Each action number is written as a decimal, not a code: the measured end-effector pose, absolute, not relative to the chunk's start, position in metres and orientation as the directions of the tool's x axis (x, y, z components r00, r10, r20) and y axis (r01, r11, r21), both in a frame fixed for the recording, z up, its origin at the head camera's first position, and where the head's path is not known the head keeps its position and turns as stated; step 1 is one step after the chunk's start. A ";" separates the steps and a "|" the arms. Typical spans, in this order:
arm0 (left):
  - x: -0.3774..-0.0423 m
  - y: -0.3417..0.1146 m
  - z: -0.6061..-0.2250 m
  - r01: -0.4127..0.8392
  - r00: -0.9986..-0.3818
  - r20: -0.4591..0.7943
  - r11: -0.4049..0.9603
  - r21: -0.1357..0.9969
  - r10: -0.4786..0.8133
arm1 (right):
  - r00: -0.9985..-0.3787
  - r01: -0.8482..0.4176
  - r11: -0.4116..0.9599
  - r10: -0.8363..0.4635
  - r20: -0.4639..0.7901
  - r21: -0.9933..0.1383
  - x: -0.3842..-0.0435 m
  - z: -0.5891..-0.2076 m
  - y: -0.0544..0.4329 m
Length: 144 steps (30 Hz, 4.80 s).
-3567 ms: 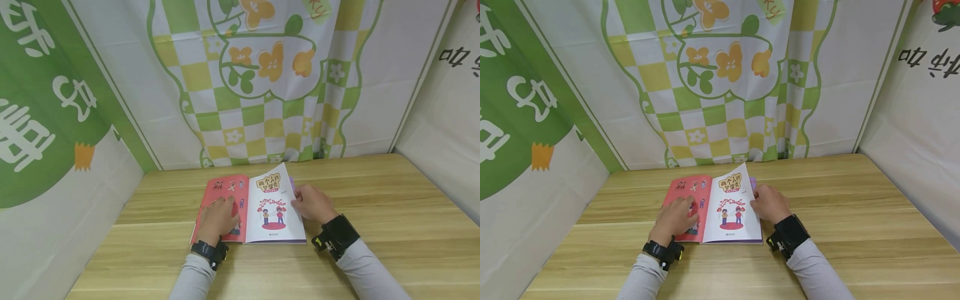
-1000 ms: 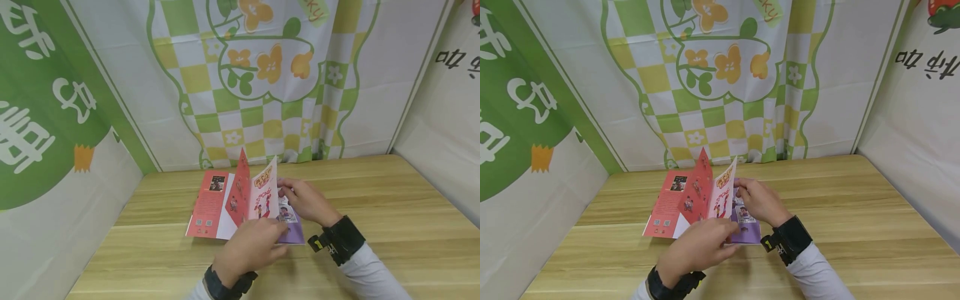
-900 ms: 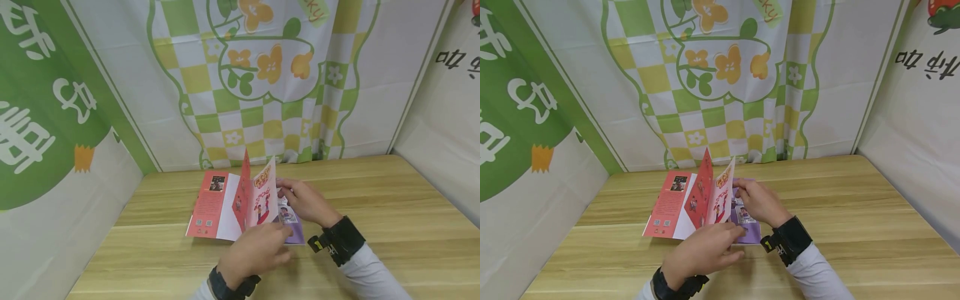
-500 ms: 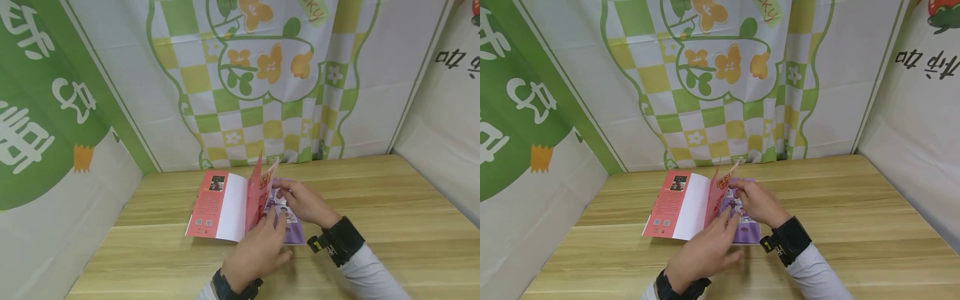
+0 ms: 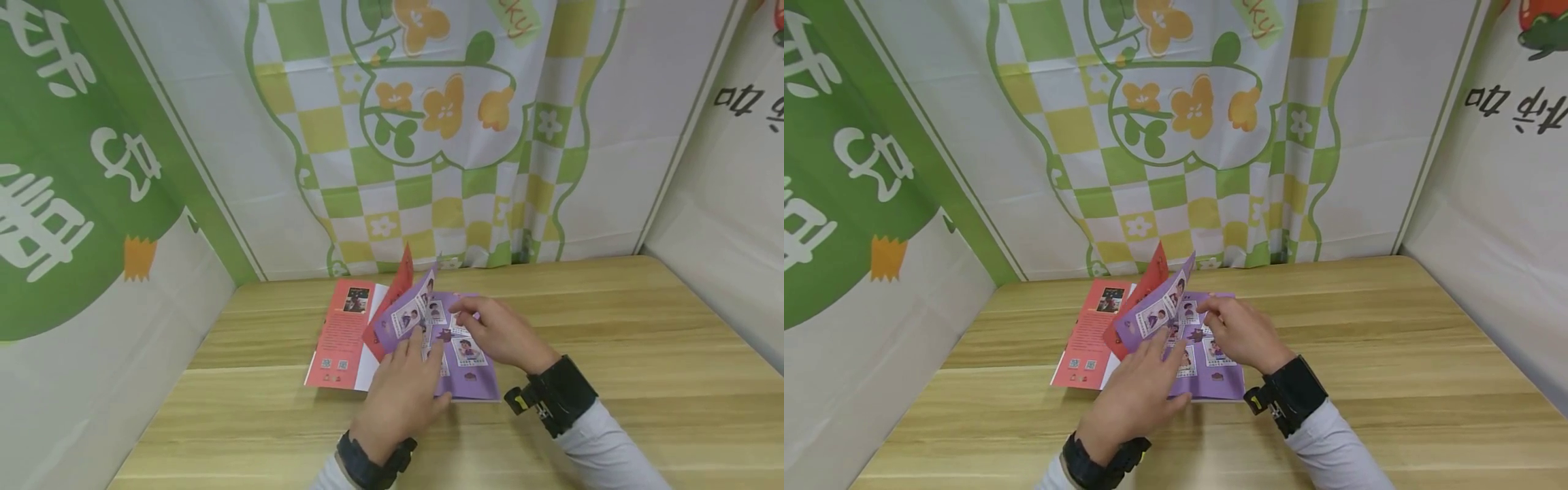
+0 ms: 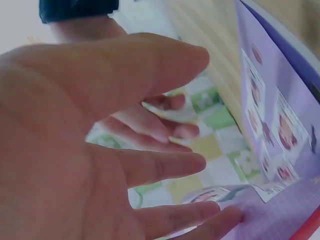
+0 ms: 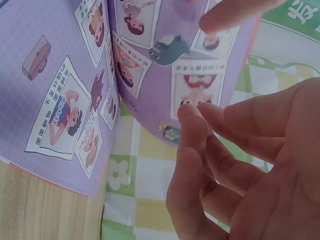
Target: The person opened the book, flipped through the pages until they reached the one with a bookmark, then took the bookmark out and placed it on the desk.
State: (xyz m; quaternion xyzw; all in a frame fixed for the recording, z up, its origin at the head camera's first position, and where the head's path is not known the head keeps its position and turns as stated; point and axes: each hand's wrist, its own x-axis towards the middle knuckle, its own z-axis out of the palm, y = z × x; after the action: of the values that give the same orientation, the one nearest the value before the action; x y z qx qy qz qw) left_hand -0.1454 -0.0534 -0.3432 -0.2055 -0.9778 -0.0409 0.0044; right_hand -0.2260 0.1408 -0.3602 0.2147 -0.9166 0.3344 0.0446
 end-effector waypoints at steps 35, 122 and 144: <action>-0.197 -0.105 -0.366 0.042 -0.988 -0.135 0.971 0.234 0.075 | -0.944 -0.325 0.778 -0.302 0.134 -0.537 -0.235 -0.372 0.149; -0.204 -0.109 -0.376 0.019 -0.981 -0.183 0.973 0.231 0.062 | -0.953 -0.214 0.825 -0.295 -0.075 -0.522 -0.245 -0.404 0.159; -0.205 -0.108 -0.378 -0.002 -0.978 -0.203 0.972 0.235 0.047 | -0.970 -0.107 0.758 -0.223 -0.102 -0.644 -0.247 -0.404 0.157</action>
State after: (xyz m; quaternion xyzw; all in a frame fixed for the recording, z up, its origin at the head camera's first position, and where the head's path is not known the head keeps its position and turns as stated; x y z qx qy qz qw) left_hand -0.2048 -0.1084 -0.3778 -0.0113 -0.9875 -0.1176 -0.1040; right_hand -0.2468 0.1573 -0.4045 0.0882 -0.9335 0.3366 -0.0863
